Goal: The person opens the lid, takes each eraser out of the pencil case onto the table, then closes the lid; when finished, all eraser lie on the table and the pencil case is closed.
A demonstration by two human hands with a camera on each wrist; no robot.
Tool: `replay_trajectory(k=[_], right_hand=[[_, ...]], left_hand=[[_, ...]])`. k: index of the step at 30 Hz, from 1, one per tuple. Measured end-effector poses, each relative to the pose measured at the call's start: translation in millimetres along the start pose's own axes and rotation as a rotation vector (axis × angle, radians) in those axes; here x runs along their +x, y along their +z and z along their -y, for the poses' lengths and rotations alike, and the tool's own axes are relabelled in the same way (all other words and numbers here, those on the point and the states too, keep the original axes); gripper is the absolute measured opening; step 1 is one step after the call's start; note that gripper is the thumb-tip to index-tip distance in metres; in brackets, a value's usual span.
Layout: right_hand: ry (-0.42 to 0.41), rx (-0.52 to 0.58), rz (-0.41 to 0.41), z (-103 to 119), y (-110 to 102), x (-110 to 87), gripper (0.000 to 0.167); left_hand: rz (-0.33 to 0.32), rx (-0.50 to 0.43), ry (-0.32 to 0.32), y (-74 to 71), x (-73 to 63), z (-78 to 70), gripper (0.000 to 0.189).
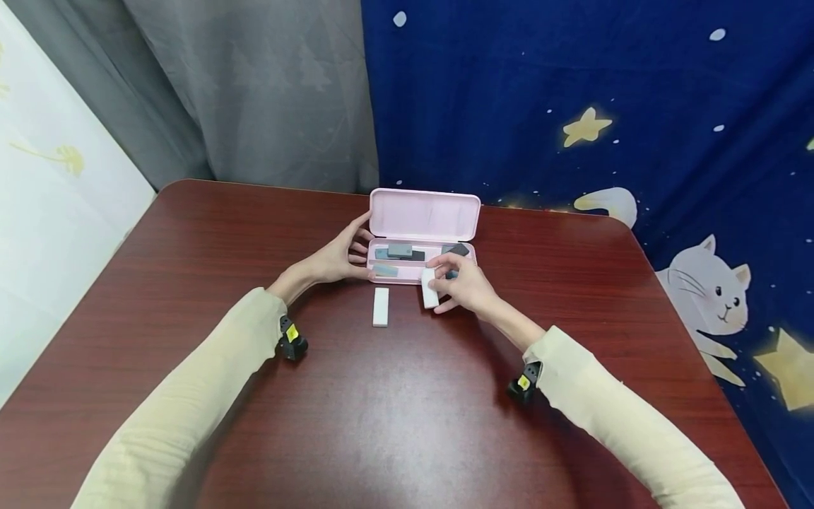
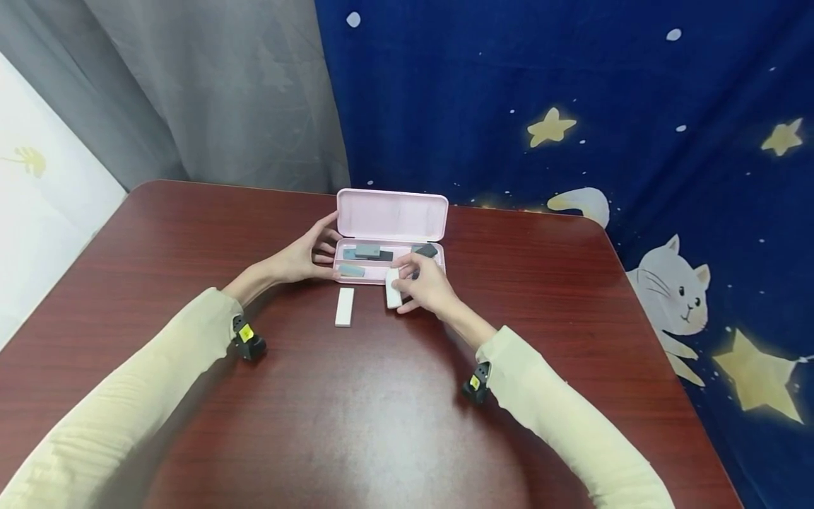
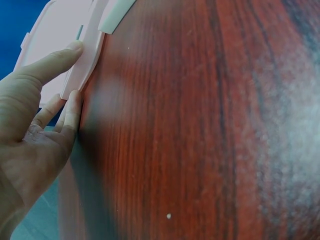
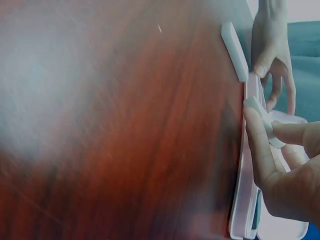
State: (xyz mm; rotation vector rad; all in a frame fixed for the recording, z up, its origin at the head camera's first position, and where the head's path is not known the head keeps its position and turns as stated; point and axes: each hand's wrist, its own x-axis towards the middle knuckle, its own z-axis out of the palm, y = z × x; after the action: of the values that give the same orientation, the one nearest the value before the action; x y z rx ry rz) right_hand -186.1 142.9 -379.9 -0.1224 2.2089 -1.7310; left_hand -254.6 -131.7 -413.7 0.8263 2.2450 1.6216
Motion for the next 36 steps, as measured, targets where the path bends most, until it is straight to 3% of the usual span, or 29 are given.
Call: replay_trajectory(k=[15, 25, 30, 36], right_hand=[[0.033, 0.064, 0.091, -11, 39, -8.7, 0.034], [0.05, 0.029, 0.034, -11, 49, -8.9, 0.032], [0.067, 0.066, 0.0, -11, 50, -9.4, 0.032], [0.043, 0.065, 0.007, -9, 50, -6.7, 0.032]], left_hand=[[-0.002, 0.02, 0.002, -0.9, -2.2, 0.9, 0.113], [-0.002, 0.011, 0.009, -0.5, -4.3, 0.1, 0.112], [0.003, 0.012, 0.003, 0.4, -2.8, 1.3, 0.113], [-0.003, 0.006, 0.008, -0.3, 0.2, 2.2, 0.114]])
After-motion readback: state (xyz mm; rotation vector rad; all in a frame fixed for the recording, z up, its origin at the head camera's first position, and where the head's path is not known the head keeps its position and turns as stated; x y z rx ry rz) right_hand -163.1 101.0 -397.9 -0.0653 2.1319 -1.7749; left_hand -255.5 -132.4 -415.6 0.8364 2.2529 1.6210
